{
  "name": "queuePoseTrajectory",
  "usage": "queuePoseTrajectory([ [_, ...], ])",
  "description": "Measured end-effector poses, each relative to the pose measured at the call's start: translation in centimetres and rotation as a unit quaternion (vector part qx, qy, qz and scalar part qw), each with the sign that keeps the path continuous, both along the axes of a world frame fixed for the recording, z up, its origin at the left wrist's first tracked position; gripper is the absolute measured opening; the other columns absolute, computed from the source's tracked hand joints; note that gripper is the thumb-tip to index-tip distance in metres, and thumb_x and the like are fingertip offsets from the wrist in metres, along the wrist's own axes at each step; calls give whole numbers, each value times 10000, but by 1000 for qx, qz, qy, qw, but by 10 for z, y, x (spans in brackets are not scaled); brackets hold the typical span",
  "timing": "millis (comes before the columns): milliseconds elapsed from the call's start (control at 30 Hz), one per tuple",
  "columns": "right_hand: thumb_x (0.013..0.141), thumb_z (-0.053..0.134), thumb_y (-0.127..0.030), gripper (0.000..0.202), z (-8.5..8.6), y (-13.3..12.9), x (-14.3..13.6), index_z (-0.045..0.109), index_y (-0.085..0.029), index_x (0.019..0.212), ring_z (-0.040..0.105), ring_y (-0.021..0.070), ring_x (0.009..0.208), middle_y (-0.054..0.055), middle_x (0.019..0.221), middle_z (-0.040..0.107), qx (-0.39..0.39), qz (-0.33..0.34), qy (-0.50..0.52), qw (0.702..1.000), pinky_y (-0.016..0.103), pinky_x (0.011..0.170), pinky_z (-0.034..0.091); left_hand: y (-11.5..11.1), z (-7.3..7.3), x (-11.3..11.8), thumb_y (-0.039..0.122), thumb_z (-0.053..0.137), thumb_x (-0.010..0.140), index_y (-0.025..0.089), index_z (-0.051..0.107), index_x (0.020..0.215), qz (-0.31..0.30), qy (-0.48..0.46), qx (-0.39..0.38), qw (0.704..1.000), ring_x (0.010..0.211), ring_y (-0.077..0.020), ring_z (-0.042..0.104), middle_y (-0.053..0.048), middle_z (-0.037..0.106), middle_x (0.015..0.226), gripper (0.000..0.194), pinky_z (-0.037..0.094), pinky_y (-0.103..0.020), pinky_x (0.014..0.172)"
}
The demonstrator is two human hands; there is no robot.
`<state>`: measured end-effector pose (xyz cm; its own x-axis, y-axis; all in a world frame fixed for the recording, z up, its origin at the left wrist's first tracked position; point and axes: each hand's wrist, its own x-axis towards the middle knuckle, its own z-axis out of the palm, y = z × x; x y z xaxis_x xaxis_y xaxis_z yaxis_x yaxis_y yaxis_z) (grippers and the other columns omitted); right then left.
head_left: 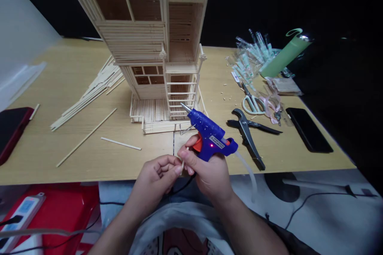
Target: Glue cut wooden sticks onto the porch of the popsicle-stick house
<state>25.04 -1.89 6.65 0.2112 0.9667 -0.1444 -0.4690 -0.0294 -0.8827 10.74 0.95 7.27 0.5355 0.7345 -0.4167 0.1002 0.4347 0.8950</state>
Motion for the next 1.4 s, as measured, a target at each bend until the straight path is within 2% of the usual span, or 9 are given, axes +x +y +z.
queuePoseTrajectory([
  [67,835,812,-317,295,1,-2,0,591,-219,1004,532,72,483,-67,656,628,-3,-1,-12,1000,222,513,478,4,2,-2,567,775,767,155,708,782,1,-2,30,1000,482,-78,431,-4,619,630,418,381,-207,478],
  [167,834,812,-316,298,2,-4,-1,588,-221,1007,549,82,488,-80,610,606,-5,5,-22,1000,228,531,501,7,2,-4,471,783,797,163,730,744,17,-8,93,995,644,-146,618,-41,697,687,316,512,-251,651],
  [267,824,818,-313,300,4,-5,-3,598,-218,1003,558,82,496,-77,618,614,-6,10,-33,999,235,554,523,7,3,-6,397,786,808,173,741,747,36,-10,125,992,740,-178,680,-48,733,722,237,541,-271,744],
  [500,816,831,-372,321,3,-4,-3,626,-211,1004,535,73,494,-62,671,641,-5,14,-34,999,233,557,501,0,0,-4,387,789,801,162,728,847,50,-19,97,994,684,-154,657,-42,733,729,237,514,-239,651],
  [700,981,615,-550,368,4,-12,11,662,-187,1022,476,98,482,-58,557,528,29,-12,-82,996,261,536,415,5,-8,-9,466,839,737,144,685,810,102,-18,66,992,558,-89,544,3,633,653,365,454,-196,553],
  [767,975,602,-586,400,3,-20,16,661,-192,1012,447,97,457,-53,578,524,44,-6,-57,997,269,508,403,9,-8,-13,484,855,722,144,681,830,134,-25,54,989,554,-78,545,3,638,687,397,460,-188,553],
  [900,975,566,-631,462,0,-39,20,674,-182,968,394,90,441,-50,560,495,35,54,-61,996,273,493,372,14,-8,-16,470,863,732,149,689,858,176,-45,56,982,561,-62,553,7,642,726,387,446,-166,553],
  [1067,929,621,-659,488,-1,-52,17,673,-174,928,406,91,470,-42,566,499,-6,58,-101,993,271,505,342,15,-7,-12,445,854,760,160,686,840,188,-70,61,978,564,-61,560,18,632,727,341,467,-175,573],
  [1400,909,635,-670,499,3,-51,14,657,-174,867,432,106,491,-39,552,490,-41,66,-127,989,267,506,351,12,-1,-11,441,866,749,156,686,815,190,-74,73,976,556,-68,552,19,612,668,343,476,-157,546],
])
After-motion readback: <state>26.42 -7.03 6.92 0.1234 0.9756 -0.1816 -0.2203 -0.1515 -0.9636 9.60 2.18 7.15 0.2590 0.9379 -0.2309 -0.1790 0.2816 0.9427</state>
